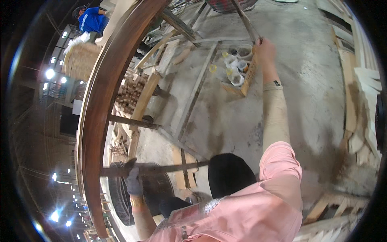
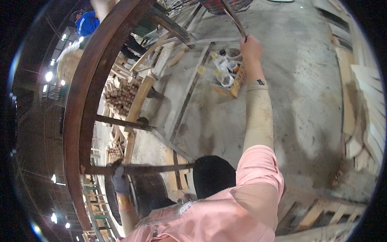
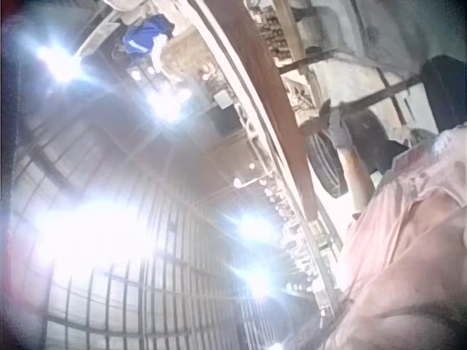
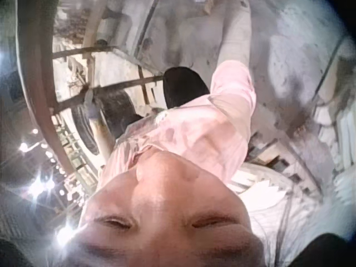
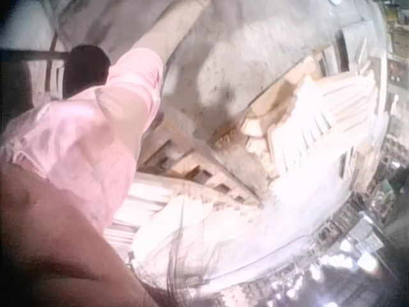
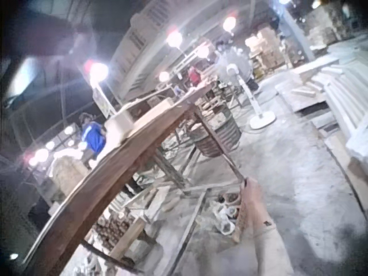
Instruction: The person applies a white substance to curved wooden pieces using a brush. They then mix a white liquid from a plastic container into a small metal can and use a power tool to stir the mixture.
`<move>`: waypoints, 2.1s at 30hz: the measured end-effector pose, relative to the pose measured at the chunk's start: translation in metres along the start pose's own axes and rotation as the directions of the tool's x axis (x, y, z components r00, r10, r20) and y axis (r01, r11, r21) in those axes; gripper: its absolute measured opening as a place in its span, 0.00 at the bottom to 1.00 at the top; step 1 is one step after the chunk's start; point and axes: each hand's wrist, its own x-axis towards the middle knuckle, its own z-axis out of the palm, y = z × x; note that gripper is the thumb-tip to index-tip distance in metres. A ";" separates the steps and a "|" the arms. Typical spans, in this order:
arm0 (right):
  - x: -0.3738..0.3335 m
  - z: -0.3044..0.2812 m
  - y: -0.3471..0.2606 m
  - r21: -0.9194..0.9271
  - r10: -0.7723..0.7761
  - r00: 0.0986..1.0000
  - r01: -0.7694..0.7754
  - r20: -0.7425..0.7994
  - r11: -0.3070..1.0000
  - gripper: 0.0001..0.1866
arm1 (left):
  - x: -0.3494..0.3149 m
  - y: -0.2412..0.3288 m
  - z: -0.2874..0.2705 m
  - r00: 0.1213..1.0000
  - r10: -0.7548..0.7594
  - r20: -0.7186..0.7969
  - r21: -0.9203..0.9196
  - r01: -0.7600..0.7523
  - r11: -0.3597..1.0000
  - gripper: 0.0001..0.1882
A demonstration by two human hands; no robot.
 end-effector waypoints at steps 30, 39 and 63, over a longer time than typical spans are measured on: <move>-0.504 -0.082 -0.186 0.395 -0.259 -0.307 0.566 0.916 0.723 0.10 | -0.147 -0.219 -0.282 0.999 0.004 0.039 -0.289 0.008 0.957 0.19; -0.662 0.030 -0.172 0.654 -0.787 -0.111 0.632 0.607 0.416 0.08 | -0.357 -0.421 -0.143 0.893 -0.431 -0.127 -0.120 0.417 0.901 0.12; -0.718 0.101 -0.090 -0.023 -0.018 0.227 0.177 0.974 0.984 0.20 | -0.183 -0.496 -0.021 0.518 -0.830 -0.207 0.388 0.822 0.416 0.28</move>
